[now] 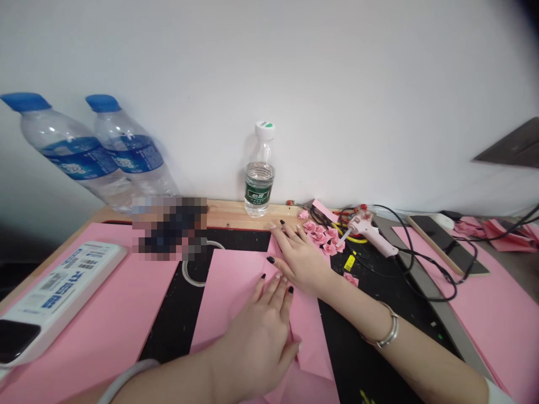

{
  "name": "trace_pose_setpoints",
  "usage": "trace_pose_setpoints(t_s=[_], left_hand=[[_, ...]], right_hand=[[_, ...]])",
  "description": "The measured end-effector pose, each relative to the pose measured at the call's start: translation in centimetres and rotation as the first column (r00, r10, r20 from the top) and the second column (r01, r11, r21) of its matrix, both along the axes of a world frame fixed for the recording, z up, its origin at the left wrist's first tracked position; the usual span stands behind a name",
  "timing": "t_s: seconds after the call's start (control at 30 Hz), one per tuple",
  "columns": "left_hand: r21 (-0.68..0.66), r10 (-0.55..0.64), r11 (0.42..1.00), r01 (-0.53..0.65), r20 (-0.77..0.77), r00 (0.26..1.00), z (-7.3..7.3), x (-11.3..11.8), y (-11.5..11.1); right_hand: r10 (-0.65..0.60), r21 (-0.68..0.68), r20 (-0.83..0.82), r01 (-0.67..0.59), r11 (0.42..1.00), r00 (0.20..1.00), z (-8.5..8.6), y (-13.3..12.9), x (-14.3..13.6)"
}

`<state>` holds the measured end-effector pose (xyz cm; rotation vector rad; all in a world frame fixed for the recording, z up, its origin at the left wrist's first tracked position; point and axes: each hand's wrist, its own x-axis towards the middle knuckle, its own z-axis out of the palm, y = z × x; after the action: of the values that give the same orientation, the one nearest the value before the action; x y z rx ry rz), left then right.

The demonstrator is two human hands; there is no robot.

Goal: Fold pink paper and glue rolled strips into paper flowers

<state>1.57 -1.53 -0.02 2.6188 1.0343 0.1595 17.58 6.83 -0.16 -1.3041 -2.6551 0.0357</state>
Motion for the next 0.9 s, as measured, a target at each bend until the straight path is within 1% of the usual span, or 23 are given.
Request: trace_pose_setpoints(t_s=[0.1,0.2,0.37,0.53,0.63,0.77,0.83,0.9], left_hand=[[0.011,0.002,1.000,-0.002,-0.004,1.000,0.0,0.0,0.1],[0.012,0.006,1.000,-0.006,-0.008,1.000,-0.1,0.1,0.1],[0.006,0.000,1.000,0.000,-0.006,1.000,-0.1,0.1,0.0],[0.014,0.001,1.000,-0.001,-0.009,1.000,-0.1,0.0,0.0],[0.011,-0.003,1.000,0.004,-0.010,1.000,-0.1,0.0,0.0],[0.008,-0.007,1.000,0.007,-0.023,1.000,0.1,0.0,0.1],[0.014,-0.006,1.000,0.006,-0.024,1.000,0.2,0.0,0.0],[0.016,-0.005,1.000,0.005,-0.020,1.000,0.2,0.0,0.0]], right_hand=[[0.015,-0.036,-0.026,-0.016,0.999,1.000,0.5,-0.8,0.4],[0.046,-0.066,-0.017,-0.047,0.997,0.999,0.7,-1.1,0.6],[0.065,-0.034,-0.012,-0.065,0.997,0.998,0.4,-0.5,0.4],[0.078,-0.018,-0.052,-0.079,0.997,0.996,0.0,0.5,0.0],[0.046,-0.057,-0.095,-0.052,0.997,0.994,-0.1,1.0,0.2],[-0.016,-0.108,-0.225,-0.008,0.994,0.974,0.1,0.9,1.0],[-0.022,-0.121,-0.272,-0.012,0.993,0.962,0.0,0.7,1.3],[-0.012,-0.137,-0.286,-0.028,0.990,0.958,-0.1,0.5,1.5]])
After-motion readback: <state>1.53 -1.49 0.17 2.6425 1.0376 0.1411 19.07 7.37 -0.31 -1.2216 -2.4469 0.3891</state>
